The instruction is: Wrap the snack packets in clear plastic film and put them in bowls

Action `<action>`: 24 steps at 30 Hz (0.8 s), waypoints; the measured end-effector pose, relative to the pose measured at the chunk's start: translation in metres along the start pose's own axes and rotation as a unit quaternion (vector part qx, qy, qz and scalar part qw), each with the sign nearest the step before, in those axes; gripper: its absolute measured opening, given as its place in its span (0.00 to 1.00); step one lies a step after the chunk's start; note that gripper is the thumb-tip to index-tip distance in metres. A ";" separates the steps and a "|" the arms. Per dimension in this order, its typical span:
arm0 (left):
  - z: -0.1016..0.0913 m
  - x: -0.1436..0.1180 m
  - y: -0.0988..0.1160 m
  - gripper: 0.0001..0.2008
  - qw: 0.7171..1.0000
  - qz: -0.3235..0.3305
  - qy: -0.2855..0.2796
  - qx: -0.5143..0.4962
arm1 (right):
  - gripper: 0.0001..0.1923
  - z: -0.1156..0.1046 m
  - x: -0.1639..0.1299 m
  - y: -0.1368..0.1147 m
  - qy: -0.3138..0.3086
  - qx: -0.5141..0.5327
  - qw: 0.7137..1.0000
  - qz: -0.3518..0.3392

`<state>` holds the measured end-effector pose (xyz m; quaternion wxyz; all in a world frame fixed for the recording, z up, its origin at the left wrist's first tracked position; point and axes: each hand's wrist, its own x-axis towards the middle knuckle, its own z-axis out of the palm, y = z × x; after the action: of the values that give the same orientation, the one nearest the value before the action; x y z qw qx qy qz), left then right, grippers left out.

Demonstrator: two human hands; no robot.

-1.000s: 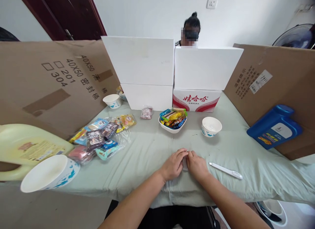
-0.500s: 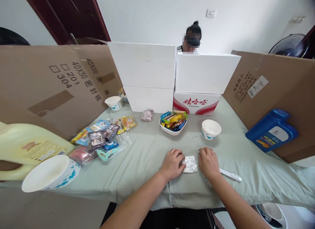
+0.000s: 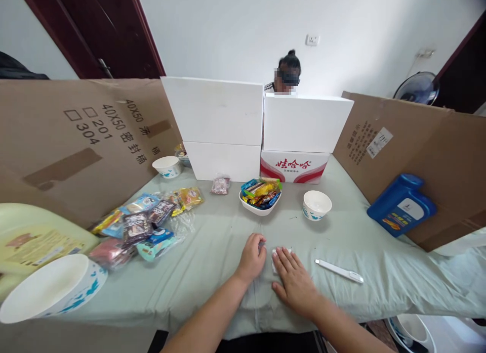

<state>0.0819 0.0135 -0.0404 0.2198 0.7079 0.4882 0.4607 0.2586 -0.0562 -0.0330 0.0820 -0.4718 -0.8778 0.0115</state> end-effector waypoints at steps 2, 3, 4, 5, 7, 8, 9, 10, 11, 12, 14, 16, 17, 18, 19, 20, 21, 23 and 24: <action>0.000 0.000 0.001 0.08 1.000 -0.001 0.000 -0.007 | 0.28 0.006 -0.011 -0.010 0.046 -0.007 0.999 -0.001; -0.001 0.000 0.001 0.08 1.000 -0.003 -0.002 -0.011 | 0.26 0.008 -0.018 -0.013 0.068 -0.004 0.998 -0.017; -0.001 0.001 0.002 0.08 1.000 -0.007 -0.005 -0.015 | 0.24 0.009 -0.024 -0.014 0.087 0.006 0.995 -0.044; -0.001 0.001 0.002 0.08 1.000 -0.010 -0.009 -0.018 | 0.22 0.007 -0.028 -0.011 0.103 0.022 0.992 -0.076; -0.001 0.002 0.002 0.07 0.999 -0.013 -0.022 -0.020 | 0.19 -0.008 -0.029 0.006 0.130 0.057 0.983 -0.119; -0.002 0.002 0.002 0.07 0.999 -0.013 -0.029 -0.022 | 0.18 -0.020 -0.024 0.020 0.139 0.065 0.981 -0.117; -0.002 0.003 0.003 0.07 0.999 -0.014 -0.036 -0.023 | 0.19 -0.036 -0.015 0.037 0.143 0.063 0.984 -0.087; -0.002 0.003 0.004 0.07 0.999 -0.015 -0.042 -0.026 | 0.19 -0.054 -0.004 0.057 0.144 0.044 0.987 -0.048; -0.002 0.004 0.005 0.07 0.998 -0.016 -0.047 -0.028 | 0.19 -0.072 0.010 0.077 0.134 0.012 0.991 0.024; -0.003 0.004 0.006 0.07 0.998 -0.018 -0.051 -0.029 | 0.19 -0.088 0.026 0.097 0.113 -0.024 0.987 0.109; -0.004 0.004 0.008 0.07 0.998 -0.021 -0.055 -0.030 | 0.22 -0.112 0.057 0.133 0.102 -0.045 0.979 0.169; -0.005 0.004 0.009 0.07 0.998 -0.022 -0.059 -0.031 | 0.23 -0.120 0.082 0.159 0.062 -0.047 0.977 0.196; -0.005 0.004 0.009 0.07 0.997 -0.022 -0.061 -0.032 | 0.23 -0.119 0.092 0.167 0.029 -0.042 0.978 0.202; -0.005 0.004 0.009 0.07 0.997 -0.022 -0.062 -0.033 | 0.23 -0.116 0.100 0.173 -0.010 -0.035 0.978 0.206; -0.005 0.004 0.009 0.08 0.997 -0.021 -0.064 -0.034 | 0.24 -0.112 0.105 0.177 -0.051 -0.028 0.976 0.208; -0.005 0.004 0.009 0.08 0.997 -0.021 -0.065 -0.033 | 0.26 -0.108 0.110 0.179 -0.087 -0.022 0.974 0.210; -0.005 0.004 0.009 0.08 0.997 -0.021 -0.065 -0.032 | 0.28 -0.105 0.113 0.180 -0.116 -0.020 0.970 0.211; -0.003 0.001 0.011 0.09 0.997 -0.023 -0.065 -0.026 | 0.29 -0.103 0.117 0.179 -0.148 -0.026 0.965 0.216; -0.002 0.000 0.012 0.09 0.997 -0.024 -0.065 -0.019 | 0.30 -0.104 0.118 0.177 -0.150 -0.035 0.963 0.220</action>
<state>0.0855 0.0077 -0.0303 0.2756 0.7202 0.4808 0.4174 0.3572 0.1336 0.0683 -0.0720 -0.6485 -0.7546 0.0696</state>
